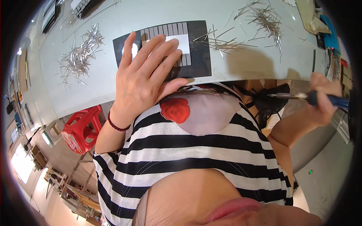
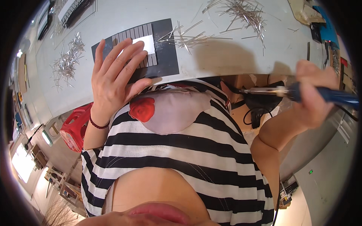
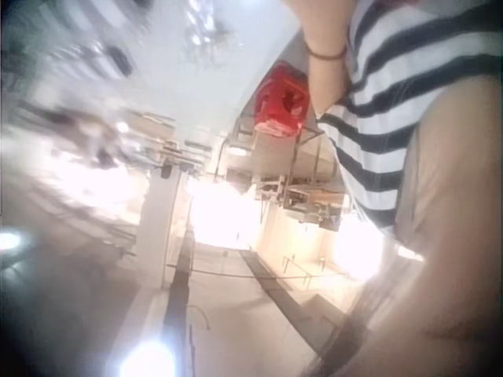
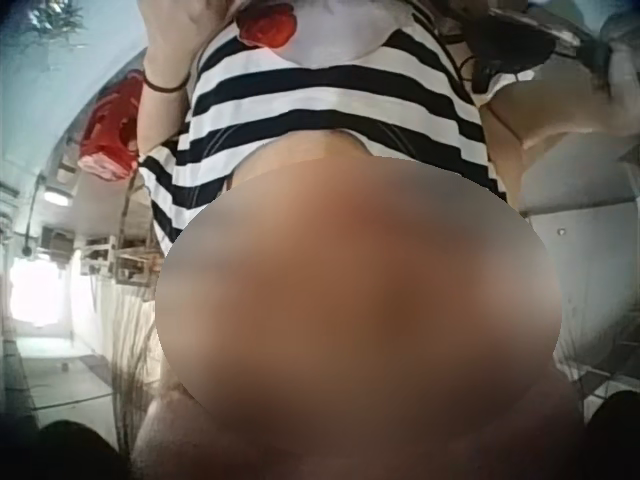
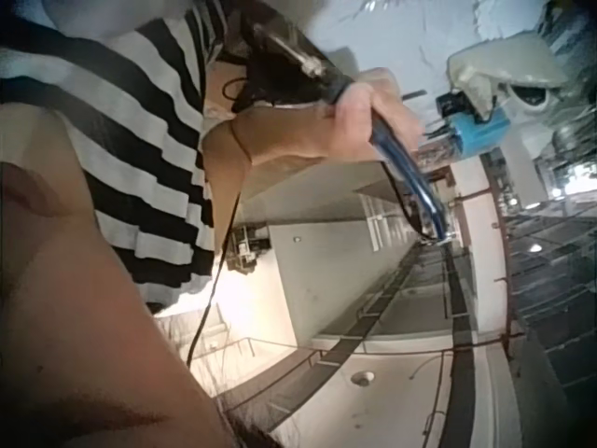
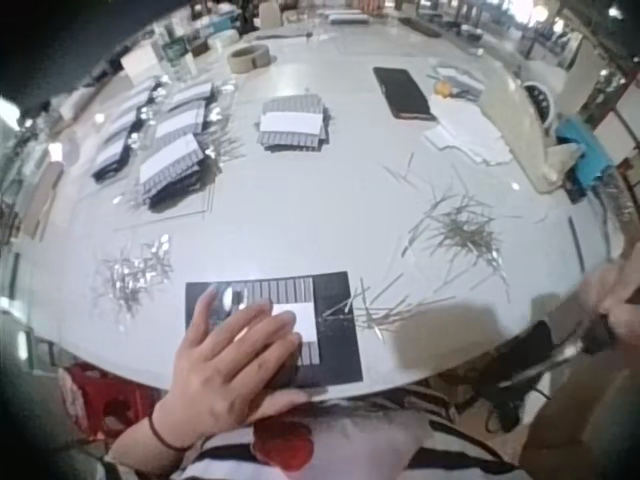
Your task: Soldering thin metal wires onto a rectangular electronic component using a template and soldering iron.
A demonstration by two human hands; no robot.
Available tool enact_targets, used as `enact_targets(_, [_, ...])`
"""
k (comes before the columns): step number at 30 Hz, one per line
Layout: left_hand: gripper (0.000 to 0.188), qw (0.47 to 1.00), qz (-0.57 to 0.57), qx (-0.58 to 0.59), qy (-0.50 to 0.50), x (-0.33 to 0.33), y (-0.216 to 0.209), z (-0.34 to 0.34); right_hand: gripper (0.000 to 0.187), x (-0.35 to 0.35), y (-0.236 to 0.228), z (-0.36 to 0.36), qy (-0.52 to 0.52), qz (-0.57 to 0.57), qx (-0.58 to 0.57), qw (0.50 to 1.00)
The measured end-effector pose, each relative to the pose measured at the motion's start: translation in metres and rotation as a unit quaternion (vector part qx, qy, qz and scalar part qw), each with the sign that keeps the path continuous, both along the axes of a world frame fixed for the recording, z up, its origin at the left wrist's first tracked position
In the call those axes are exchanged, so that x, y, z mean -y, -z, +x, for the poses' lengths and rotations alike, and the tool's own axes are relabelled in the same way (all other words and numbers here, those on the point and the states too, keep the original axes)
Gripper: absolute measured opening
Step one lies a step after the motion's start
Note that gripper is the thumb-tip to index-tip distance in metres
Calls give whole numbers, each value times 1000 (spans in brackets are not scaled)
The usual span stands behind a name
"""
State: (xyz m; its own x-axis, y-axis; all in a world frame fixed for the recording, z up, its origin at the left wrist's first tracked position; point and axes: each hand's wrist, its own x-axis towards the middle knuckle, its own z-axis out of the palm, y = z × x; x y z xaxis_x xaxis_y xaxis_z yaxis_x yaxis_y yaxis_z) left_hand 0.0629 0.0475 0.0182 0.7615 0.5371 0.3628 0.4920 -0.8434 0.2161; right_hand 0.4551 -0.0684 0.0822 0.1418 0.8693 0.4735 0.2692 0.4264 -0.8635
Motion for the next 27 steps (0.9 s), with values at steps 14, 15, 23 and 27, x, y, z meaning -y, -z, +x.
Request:
enact_targets(14, [48, 1000, -7, -29, 2, -1, -8, 7, 16, -38, 29, -4, 56, 130, 157, 977])
enact_targets(15, [48, 999, -5, -34, 0, -1, -9, 6, 18, -35, 30, 4, 53, 94, 88, 990])
enact_targets(23, [49, 999, -3, -39, 13, -6, 5, -1, 16, -20, 31, 0, 201, -135, 30, 970])
enact_targets(27, [45, 999, 0, -32, 16, -4, 8, -3, 21, 7, 25, 27, 58, 1, -61, 996])
